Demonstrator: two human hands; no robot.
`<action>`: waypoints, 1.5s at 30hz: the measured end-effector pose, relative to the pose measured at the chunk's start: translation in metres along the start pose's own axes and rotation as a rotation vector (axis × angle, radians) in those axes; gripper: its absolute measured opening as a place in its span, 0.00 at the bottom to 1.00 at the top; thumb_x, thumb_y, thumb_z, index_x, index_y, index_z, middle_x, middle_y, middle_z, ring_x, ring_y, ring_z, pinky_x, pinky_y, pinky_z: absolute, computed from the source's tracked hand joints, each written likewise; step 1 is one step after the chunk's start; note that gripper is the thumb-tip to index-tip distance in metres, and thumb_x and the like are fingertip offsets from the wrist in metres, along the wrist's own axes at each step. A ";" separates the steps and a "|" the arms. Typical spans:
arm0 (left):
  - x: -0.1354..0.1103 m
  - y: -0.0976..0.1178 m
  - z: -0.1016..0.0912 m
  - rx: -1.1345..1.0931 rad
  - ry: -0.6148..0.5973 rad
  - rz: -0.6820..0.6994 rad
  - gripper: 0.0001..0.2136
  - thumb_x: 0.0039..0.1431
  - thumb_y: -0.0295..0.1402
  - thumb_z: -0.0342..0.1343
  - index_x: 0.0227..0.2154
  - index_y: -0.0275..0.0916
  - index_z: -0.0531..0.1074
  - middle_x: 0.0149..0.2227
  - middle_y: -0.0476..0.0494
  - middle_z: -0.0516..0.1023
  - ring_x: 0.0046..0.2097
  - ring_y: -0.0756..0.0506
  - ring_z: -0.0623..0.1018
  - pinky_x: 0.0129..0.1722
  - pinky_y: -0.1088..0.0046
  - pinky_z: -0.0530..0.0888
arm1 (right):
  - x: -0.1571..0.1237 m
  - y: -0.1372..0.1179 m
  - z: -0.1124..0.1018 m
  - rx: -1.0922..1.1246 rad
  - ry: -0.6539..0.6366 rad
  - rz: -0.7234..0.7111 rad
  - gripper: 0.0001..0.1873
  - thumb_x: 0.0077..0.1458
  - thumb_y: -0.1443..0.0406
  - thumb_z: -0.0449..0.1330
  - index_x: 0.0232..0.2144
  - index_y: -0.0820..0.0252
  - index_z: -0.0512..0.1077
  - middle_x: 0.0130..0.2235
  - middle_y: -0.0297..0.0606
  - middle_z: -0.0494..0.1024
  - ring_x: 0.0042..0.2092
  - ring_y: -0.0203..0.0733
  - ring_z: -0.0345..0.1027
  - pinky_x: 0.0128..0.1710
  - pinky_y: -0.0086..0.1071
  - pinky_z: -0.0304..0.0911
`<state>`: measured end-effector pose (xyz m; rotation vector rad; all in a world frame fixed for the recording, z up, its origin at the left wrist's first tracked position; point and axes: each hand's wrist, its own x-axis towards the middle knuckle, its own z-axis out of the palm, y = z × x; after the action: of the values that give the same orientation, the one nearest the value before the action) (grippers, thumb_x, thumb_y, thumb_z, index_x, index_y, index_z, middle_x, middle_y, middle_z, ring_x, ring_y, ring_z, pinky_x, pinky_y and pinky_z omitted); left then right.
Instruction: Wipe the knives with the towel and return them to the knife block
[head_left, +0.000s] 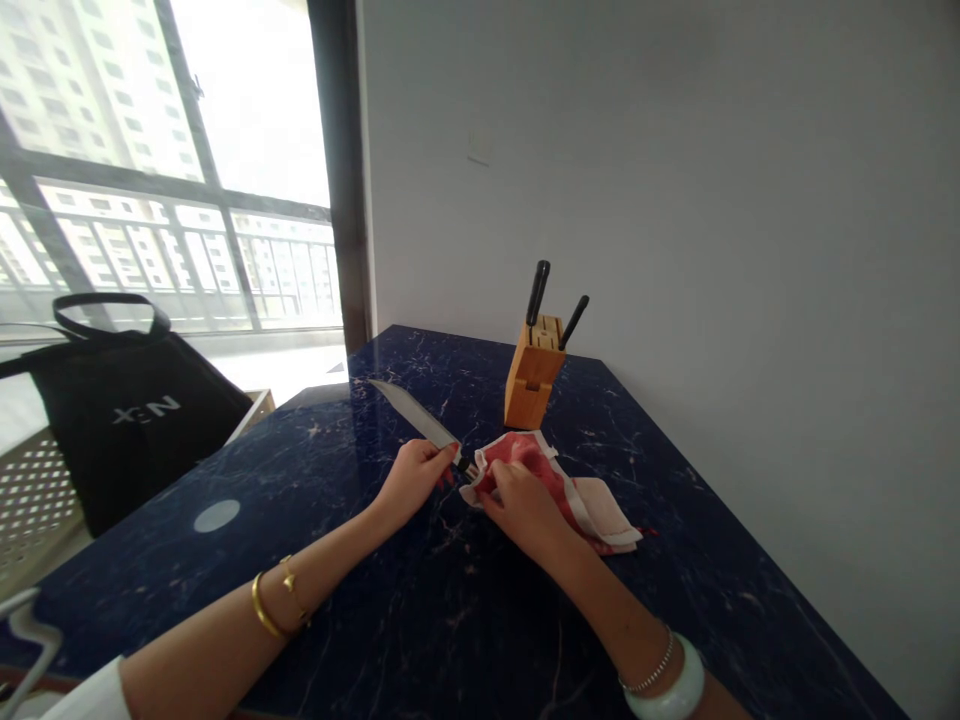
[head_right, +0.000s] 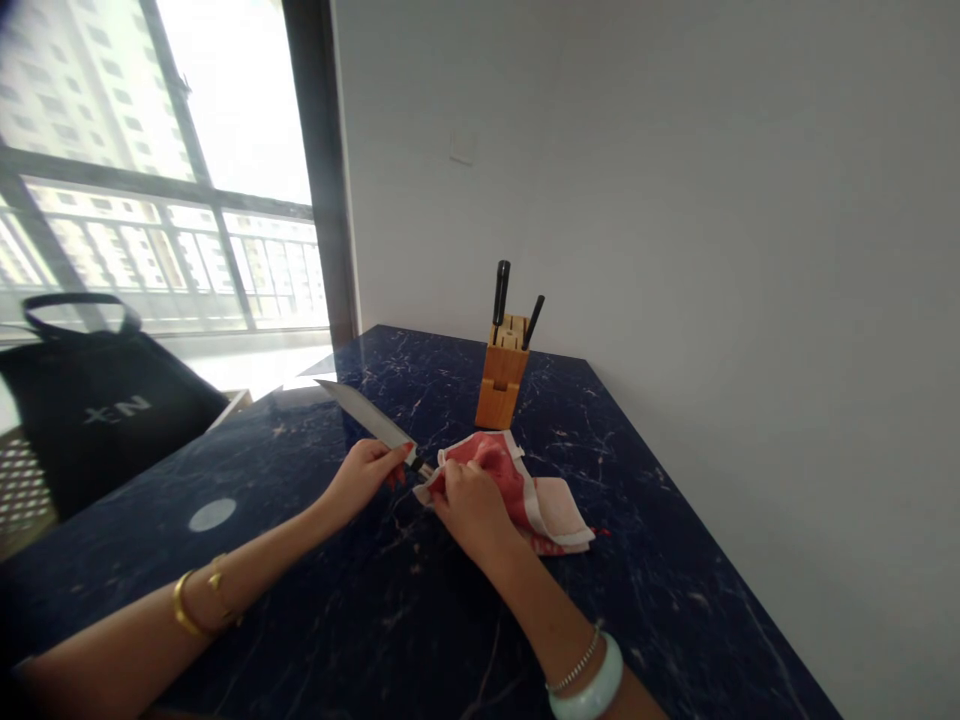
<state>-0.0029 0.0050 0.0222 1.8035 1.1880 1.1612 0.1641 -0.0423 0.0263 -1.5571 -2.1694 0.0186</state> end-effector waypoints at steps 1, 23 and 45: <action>-0.002 0.002 0.001 0.002 0.000 0.005 0.21 0.52 0.43 0.49 0.11 0.36 0.65 0.11 0.51 0.64 0.17 0.52 0.64 0.19 0.77 0.59 | 0.000 -0.001 0.000 -0.010 0.017 -0.015 0.01 0.50 0.68 0.56 0.28 0.60 0.66 0.31 0.39 0.74 0.36 0.43 0.66 0.34 0.33 0.58; 0.001 -0.003 -0.001 -0.164 -0.004 -0.118 0.21 0.50 0.43 0.51 0.08 0.38 0.57 0.09 0.56 0.54 0.14 0.55 0.54 0.15 0.77 0.51 | 0.000 0.006 0.014 -0.228 0.086 -0.033 0.06 0.50 0.62 0.56 0.28 0.60 0.65 0.32 0.42 0.72 0.36 0.45 0.65 0.34 0.35 0.60; 0.013 0.005 -0.014 -0.971 -0.060 -0.150 0.18 0.53 0.40 0.55 0.44 0.37 0.70 0.47 0.38 0.73 0.48 0.44 0.71 0.42 0.73 0.67 | 0.001 0.003 -0.014 0.877 -0.225 0.009 0.11 0.55 0.61 0.51 0.28 0.61 0.69 0.25 0.32 0.71 0.27 0.33 0.64 0.26 0.26 0.57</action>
<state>-0.0121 0.0166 0.0360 0.9762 0.5290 1.2670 0.1717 -0.0441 0.0385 -1.0636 -1.8789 1.0379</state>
